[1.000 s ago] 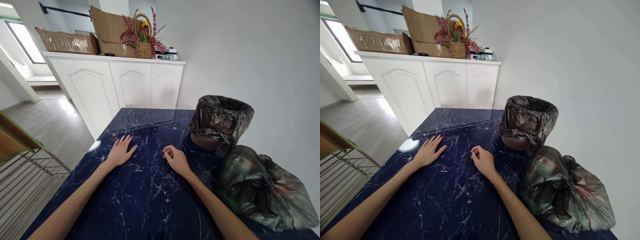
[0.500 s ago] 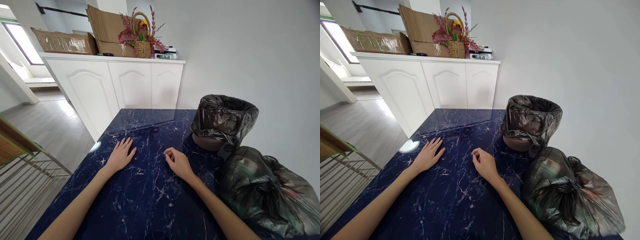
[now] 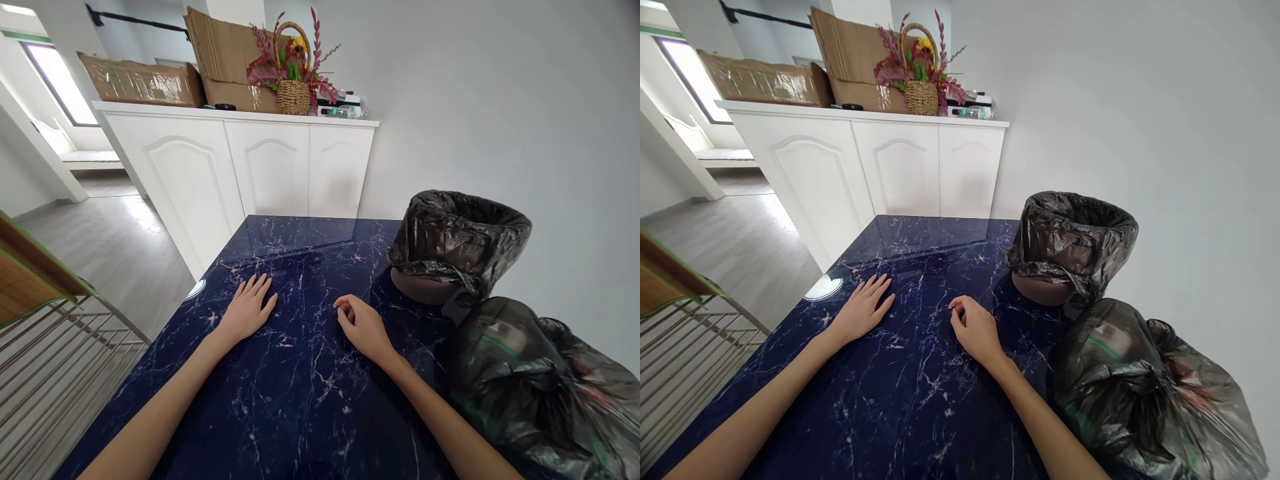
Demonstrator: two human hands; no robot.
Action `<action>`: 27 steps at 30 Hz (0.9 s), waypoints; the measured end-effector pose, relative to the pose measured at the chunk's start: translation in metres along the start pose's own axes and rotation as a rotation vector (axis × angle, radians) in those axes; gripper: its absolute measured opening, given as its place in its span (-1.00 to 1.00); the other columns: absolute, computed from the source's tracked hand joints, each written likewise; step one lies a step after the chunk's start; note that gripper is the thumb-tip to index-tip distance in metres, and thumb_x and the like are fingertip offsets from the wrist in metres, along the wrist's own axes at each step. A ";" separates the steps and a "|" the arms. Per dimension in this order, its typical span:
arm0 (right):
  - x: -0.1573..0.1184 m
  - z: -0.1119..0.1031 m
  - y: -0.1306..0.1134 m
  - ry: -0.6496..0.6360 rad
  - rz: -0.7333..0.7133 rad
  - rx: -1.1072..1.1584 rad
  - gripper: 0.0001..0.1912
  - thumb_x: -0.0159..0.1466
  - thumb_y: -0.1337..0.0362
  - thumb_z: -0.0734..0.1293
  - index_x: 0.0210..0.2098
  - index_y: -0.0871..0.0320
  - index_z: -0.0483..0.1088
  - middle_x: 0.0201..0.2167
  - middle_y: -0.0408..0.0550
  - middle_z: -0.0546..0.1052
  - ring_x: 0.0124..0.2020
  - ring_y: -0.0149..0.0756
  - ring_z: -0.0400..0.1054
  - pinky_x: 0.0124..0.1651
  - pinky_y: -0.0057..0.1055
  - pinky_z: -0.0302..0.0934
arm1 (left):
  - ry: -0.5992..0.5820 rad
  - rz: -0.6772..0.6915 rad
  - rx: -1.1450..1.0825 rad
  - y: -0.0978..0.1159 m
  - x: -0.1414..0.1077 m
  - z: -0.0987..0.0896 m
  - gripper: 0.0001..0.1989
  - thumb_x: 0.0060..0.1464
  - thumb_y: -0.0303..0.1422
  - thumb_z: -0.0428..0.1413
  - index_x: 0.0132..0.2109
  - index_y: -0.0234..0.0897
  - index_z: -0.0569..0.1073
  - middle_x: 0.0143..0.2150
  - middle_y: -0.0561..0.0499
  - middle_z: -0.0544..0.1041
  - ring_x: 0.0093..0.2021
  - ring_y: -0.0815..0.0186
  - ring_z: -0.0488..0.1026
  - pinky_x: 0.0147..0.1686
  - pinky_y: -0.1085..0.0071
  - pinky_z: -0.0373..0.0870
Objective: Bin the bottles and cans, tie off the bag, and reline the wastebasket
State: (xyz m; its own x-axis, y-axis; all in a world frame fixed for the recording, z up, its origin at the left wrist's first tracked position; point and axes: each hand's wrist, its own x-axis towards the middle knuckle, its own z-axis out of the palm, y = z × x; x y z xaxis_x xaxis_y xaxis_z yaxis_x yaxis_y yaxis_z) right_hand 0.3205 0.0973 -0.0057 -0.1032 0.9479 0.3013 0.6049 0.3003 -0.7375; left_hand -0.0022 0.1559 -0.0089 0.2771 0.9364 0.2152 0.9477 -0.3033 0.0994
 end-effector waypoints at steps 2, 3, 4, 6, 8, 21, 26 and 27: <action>0.000 0.000 -0.001 -0.002 0.001 0.001 -0.79 0.41 0.19 0.23 -0.07 0.04 0.47 -0.24 -0.13 0.63 -0.40 -0.26 0.46 -0.19 -0.29 0.26 | 0.006 0.000 -0.001 0.000 0.000 0.001 -0.26 0.49 0.06 -0.21 0.55 -0.31 0.27 0.61 -0.14 0.16 0.63 -0.08 0.00 0.58 -0.12 -0.04; -0.001 0.000 -0.001 -0.002 0.001 0.000 -0.78 0.41 0.19 0.23 -0.07 0.04 0.47 -0.24 -0.13 0.62 -0.40 -0.26 0.46 -0.19 -0.29 0.26 | 0.009 0.001 -0.002 0.000 -0.001 0.001 -0.27 0.49 0.06 -0.20 0.54 -0.30 0.27 0.61 -0.14 0.16 0.63 -0.08 0.00 0.58 -0.12 -0.04; -0.001 -0.001 -0.002 -0.003 0.000 0.000 -0.78 0.41 0.19 0.23 -0.07 0.04 0.47 -0.24 -0.14 0.62 -0.39 -0.27 0.46 -0.19 -0.29 0.26 | 0.012 0.002 -0.003 0.000 -0.001 0.001 -0.28 0.49 0.05 -0.20 0.54 -0.29 0.27 0.61 -0.13 0.16 0.63 -0.07 0.00 0.58 -0.12 -0.04; -0.001 -0.001 -0.002 -0.001 0.000 -0.003 -0.78 0.41 0.20 0.23 -0.07 0.04 0.48 -0.24 -0.14 0.62 -0.39 -0.27 0.46 -0.19 -0.29 0.26 | 0.012 0.004 -0.004 0.000 -0.001 0.001 -0.28 0.49 0.05 -0.20 0.54 -0.28 0.27 0.61 -0.13 0.17 0.63 -0.06 0.01 0.58 -0.12 -0.04; -0.001 -0.001 -0.003 0.001 0.000 -0.007 -0.78 0.41 0.20 0.22 -0.07 0.04 0.48 -0.25 -0.14 0.62 -0.39 -0.26 0.46 -0.20 -0.30 0.25 | 0.008 0.005 -0.006 0.000 -0.001 0.001 -0.27 0.49 0.06 -0.21 0.54 -0.30 0.27 0.61 -0.13 0.16 0.63 -0.06 0.00 0.58 -0.12 -0.04; -0.003 0.000 -0.004 0.016 -0.021 -0.030 -0.78 0.43 0.22 0.21 -0.08 0.03 0.48 -0.27 -0.12 0.61 -0.38 -0.24 0.48 -0.21 -0.29 0.26 | 0.002 0.011 -0.013 0.000 -0.003 0.001 -0.25 0.49 0.07 -0.25 0.55 -0.30 0.25 0.62 -0.13 0.14 0.64 -0.06 -0.03 0.58 -0.13 -0.07; -0.004 0.001 -0.001 0.011 -0.027 -0.041 -0.78 0.44 0.21 0.20 -0.07 0.03 0.47 -0.26 -0.12 0.60 -0.36 -0.23 0.49 -0.20 -0.28 0.26 | -0.003 0.009 -0.017 0.000 -0.003 0.001 -0.25 0.50 0.07 -0.25 0.55 -0.31 0.26 0.62 -0.14 0.14 0.64 -0.06 -0.03 0.59 -0.12 -0.07; -0.004 0.001 -0.001 0.010 -0.027 -0.044 -0.78 0.44 0.21 0.20 -0.07 0.03 0.47 -0.26 -0.11 0.60 -0.36 -0.23 0.48 -0.20 -0.28 0.26 | -0.002 0.010 -0.019 0.000 -0.003 0.001 -0.25 0.50 0.07 -0.25 0.55 -0.30 0.26 0.62 -0.14 0.13 0.64 -0.06 -0.03 0.58 -0.12 -0.07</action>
State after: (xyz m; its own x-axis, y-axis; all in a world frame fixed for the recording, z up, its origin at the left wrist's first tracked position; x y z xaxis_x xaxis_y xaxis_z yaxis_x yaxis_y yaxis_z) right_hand 0.3194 0.0931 -0.0066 -0.1125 0.9383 0.3269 0.6358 0.3208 -0.7020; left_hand -0.0028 0.1529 -0.0110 0.2869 0.9337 0.2143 0.9418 -0.3159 0.1153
